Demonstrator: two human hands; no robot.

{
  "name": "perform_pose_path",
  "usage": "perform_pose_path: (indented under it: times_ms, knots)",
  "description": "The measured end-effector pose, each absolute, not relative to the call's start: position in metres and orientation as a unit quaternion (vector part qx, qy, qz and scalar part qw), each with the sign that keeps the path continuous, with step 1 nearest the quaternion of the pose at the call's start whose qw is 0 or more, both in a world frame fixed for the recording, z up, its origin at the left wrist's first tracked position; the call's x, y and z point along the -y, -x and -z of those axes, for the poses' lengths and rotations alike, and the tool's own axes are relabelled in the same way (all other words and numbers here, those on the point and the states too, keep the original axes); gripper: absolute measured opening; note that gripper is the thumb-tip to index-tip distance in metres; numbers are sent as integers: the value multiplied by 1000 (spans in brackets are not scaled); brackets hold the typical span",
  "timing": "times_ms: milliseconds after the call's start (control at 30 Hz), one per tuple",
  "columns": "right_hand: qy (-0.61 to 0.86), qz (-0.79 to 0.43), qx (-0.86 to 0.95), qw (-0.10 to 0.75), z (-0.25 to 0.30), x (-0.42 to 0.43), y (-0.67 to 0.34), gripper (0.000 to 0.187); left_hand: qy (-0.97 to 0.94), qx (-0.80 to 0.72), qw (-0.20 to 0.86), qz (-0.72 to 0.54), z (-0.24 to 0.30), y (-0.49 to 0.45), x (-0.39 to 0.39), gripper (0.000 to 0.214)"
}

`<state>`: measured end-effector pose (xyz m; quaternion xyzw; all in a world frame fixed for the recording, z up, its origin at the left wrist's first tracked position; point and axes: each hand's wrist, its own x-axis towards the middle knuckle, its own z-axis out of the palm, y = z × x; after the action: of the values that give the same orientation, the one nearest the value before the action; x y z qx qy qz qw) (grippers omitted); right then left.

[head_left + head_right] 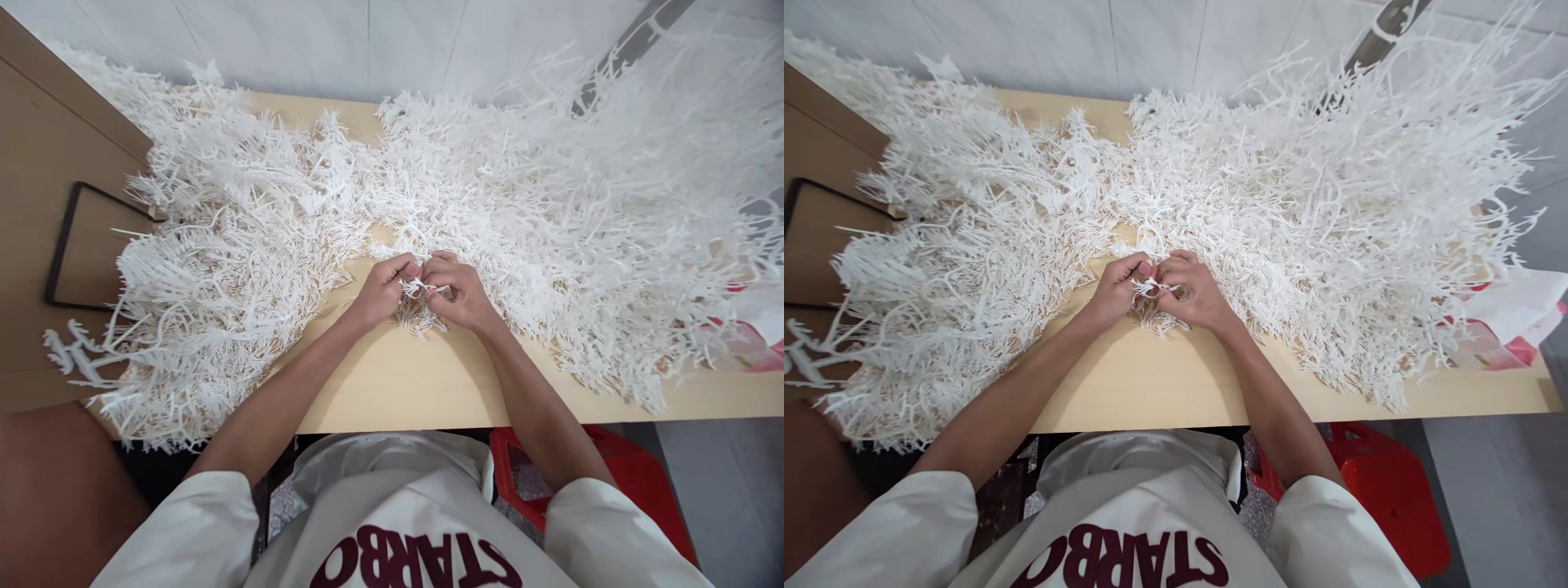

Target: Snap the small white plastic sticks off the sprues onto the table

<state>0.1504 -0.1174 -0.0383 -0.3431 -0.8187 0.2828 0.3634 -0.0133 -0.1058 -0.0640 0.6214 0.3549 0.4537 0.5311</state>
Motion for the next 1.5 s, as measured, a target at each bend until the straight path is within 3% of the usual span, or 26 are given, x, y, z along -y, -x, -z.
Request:
perform_pose_path:
  times_ms: [200, 433, 667, 1133, 1500]
  knots:
    - [316, -345, 817, 337, 36, 126, -144, 21, -548, -462, 420, -557, 70, 24, 91, 21]
    - [449, -335, 717, 415, 42, 125, -136, 25, -639, -473, 338, -503, 63, 22, 106, 30]
    - [456, -274, 760, 374, 43, 122, -138, 22, -761, -402, 203, -466, 65, 22, 112, 26]
    - [404, -170, 827, 352, 43, 124, -142, 15, -805, -383, 152, -427, 66, 21, 111, 21]
    - [415, -242, 786, 389, 40, 126, -137, 19, -770, -410, 187, -452, 65, 18, 114, 18]
